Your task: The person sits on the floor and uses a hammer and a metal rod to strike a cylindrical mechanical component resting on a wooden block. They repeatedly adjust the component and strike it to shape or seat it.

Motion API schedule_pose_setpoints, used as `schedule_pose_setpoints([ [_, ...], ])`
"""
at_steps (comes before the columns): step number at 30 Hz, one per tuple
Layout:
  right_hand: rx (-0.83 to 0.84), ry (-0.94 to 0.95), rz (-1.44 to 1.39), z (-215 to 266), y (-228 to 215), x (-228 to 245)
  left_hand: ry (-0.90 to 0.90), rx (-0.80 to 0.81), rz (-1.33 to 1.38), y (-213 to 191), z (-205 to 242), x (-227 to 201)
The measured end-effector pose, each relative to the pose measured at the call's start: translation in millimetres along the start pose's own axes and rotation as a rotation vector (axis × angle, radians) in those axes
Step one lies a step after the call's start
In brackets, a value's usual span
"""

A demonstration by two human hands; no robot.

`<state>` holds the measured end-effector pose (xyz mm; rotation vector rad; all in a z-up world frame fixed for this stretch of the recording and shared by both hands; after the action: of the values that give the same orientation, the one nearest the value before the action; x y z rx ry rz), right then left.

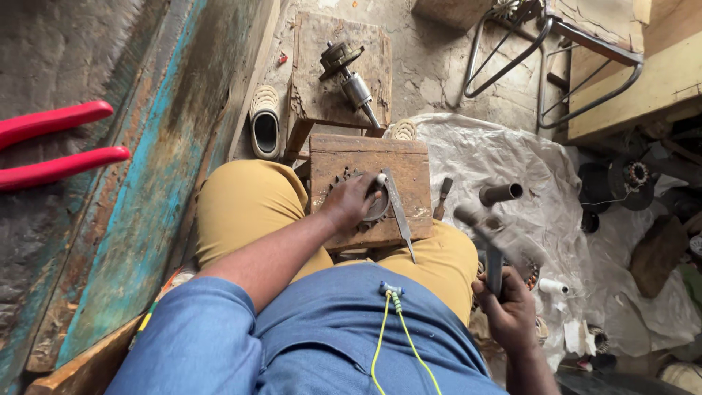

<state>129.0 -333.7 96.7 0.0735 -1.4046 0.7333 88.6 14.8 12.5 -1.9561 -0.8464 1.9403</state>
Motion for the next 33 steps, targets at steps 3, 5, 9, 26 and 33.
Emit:
schedule_pose_setpoints([
  [3,-0.017,0.050,0.193,-4.4,13.1,4.4,0.172,-0.060,-0.006,-13.0,-3.9,-11.9],
  [5,-0.053,0.039,0.426,-2.4,24.6,11.4,0.105,0.053,0.003,1.2,-2.7,-3.0],
  [9,-0.010,0.079,0.371,-9.8,49.9,17.9,0.210,0.028,-0.018,-2.8,-3.7,-11.4],
  [26,-0.064,0.018,0.425,-38.8,68.8,13.6,0.221,0.049,0.049,7.1,-5.5,-10.2],
  [33,-0.033,0.008,0.385,-48.8,72.1,4.6,-0.019,0.253,0.180,-6.5,11.6,-17.2],
])
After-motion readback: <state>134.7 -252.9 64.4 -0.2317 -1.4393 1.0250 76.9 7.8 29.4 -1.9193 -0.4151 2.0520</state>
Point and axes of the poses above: each hand's wrist, its own z-axis away from the middle knuckle, its own y-axis out of the palm, x = y × z, the point moved 10 cm from there along -z, towards the middle knuckle, and after that the axes turned 8 degrees about y, right-handed, at the moved point
